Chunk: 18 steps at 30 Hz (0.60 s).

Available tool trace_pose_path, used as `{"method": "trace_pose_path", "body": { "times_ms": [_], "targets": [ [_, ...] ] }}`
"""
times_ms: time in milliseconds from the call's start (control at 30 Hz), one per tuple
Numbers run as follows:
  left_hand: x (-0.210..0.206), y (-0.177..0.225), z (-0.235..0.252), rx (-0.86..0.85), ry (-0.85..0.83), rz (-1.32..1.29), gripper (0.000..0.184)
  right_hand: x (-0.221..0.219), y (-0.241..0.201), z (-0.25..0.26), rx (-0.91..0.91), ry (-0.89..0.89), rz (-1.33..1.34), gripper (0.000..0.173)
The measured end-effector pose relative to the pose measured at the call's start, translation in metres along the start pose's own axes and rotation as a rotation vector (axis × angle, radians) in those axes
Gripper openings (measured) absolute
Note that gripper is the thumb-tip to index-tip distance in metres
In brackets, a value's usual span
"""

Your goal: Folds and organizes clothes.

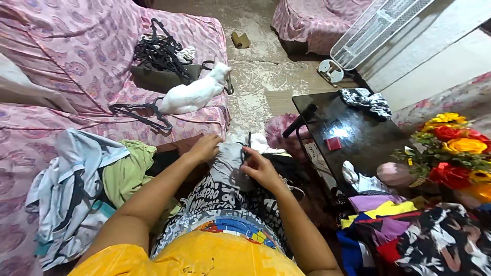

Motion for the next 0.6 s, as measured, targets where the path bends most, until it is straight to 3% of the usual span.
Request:
{"method": "trace_pose_path", "body": {
  "times_ms": [100,167,267,500,600],
  "targets": [
    [-0.021,-0.011,0.025,0.078,-0.047,0.118,0.039,-0.015,0.032,-0.006,-0.009,0.177,-0.301,0.069],
    [-0.031,-0.018,0.031,0.084,-0.042,0.164,0.027,-0.018,0.053,-0.021,-0.040,0.305,-0.452,0.057],
    [-0.023,-0.020,0.032,0.023,0.019,0.123,0.023,-0.013,0.077,-0.035,-0.242,0.288,-0.481,0.048],
    [0.050,0.001,0.001,0.171,0.299,-0.528,0.024,0.002,0.074,-0.026,-0.311,0.291,-0.237,0.040],
    [0.047,0.001,-0.020,0.349,0.186,-0.963,0.028,0.007,0.076,-0.029,-0.287,0.363,-0.074,0.040]
  ]
}}
Point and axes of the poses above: each hand's wrist, its own z-axis towards the middle knuckle, its own x-axis out of the back of the hand, y = z × x, the point moved 5 cm from there along z, towards the middle knuckle, and after that the axes turned 11 degrees about z, right-handed, at the moved point
